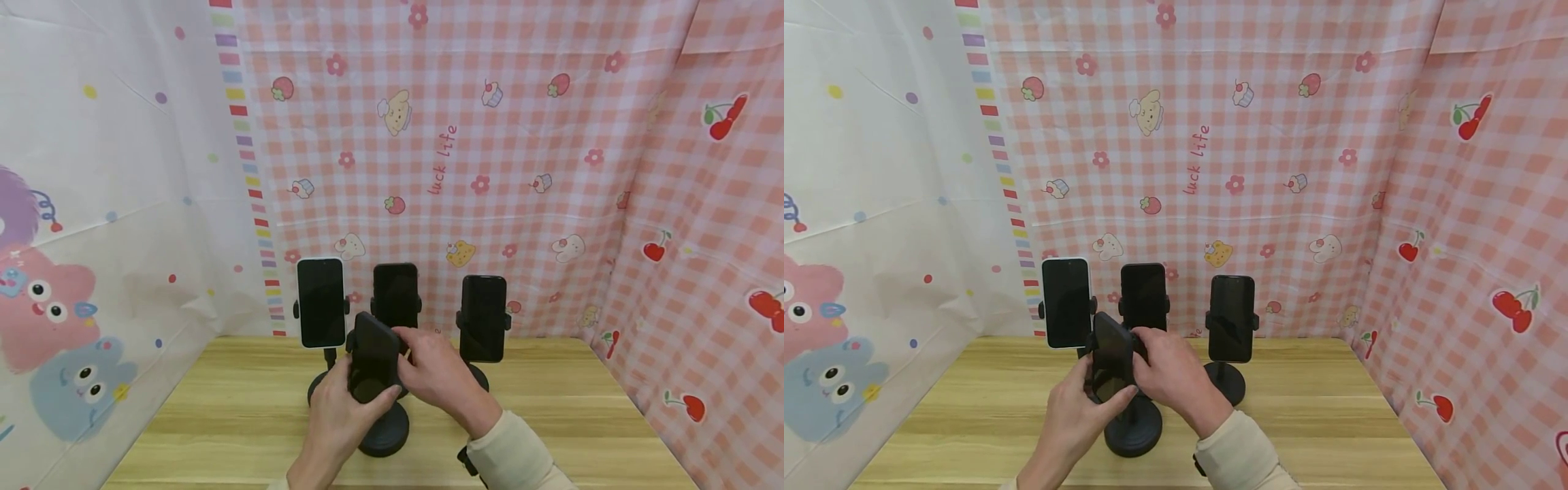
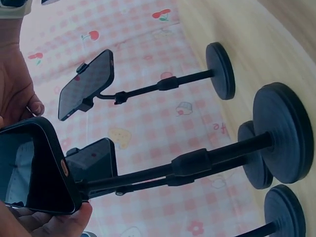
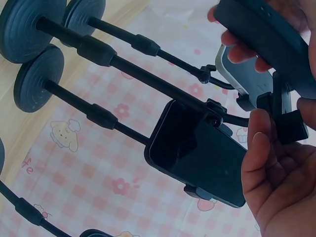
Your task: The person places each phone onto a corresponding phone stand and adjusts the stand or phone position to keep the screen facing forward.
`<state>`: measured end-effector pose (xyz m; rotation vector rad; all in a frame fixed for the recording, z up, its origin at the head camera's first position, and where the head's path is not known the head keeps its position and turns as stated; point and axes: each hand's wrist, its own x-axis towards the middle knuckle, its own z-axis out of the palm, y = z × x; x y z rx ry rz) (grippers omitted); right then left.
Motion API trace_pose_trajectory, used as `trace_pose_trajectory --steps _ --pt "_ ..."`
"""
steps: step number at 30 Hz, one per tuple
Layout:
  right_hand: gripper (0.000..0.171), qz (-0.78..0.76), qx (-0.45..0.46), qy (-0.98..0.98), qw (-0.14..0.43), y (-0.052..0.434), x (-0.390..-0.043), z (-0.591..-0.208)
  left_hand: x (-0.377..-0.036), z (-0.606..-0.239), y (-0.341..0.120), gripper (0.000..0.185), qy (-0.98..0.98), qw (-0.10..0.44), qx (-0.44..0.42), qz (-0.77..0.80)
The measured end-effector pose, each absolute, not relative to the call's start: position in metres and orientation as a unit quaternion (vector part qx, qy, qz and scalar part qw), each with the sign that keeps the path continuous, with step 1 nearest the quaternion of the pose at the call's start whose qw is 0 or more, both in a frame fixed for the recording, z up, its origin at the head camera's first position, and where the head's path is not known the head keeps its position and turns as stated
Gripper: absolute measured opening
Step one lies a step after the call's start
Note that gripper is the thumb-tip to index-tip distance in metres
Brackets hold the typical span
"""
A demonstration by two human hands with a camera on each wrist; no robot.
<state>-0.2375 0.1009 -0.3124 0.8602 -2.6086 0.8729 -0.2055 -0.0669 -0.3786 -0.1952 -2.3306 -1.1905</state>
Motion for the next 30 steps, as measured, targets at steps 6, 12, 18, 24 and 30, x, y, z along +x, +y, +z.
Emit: trace_pose_trajectory --steps 6,12,18,24,30 --pt "0.008 0.302 0.297 -0.895 0.141 0.1006 -0.2382 -0.3150 -0.2087 -0.3753 -0.0652 0.062 -0.856 0.297 -0.068 -0.417" --pt "0.010 0.312 0.312 -0.888 0.129 0.0995 -0.2391 -0.3151 -0.2084 -0.3750 -0.0656 0.061 -0.852 0.296 -0.045 -0.428" --pt "0.011 0.325 0.321 -0.882 0.116 0.1006 -0.2400 -0.3158 -0.2086 -0.3741 -0.0667 0.061 -0.849 0.305 -0.039 -0.429" --pt "0.010 0.328 0.328 -0.879 0.112 0.1019 -0.2406 -0.3159 -0.2117 -0.3756 -0.0691 0.060 -0.846 0.336 -0.038 -0.413" --pt "0.014 0.341 0.330 -0.875 0.101 0.1021 -0.2414 -0.3160 -0.2137 -0.3762 -0.0694 0.062 -0.847 0.346 -0.034 -0.402"
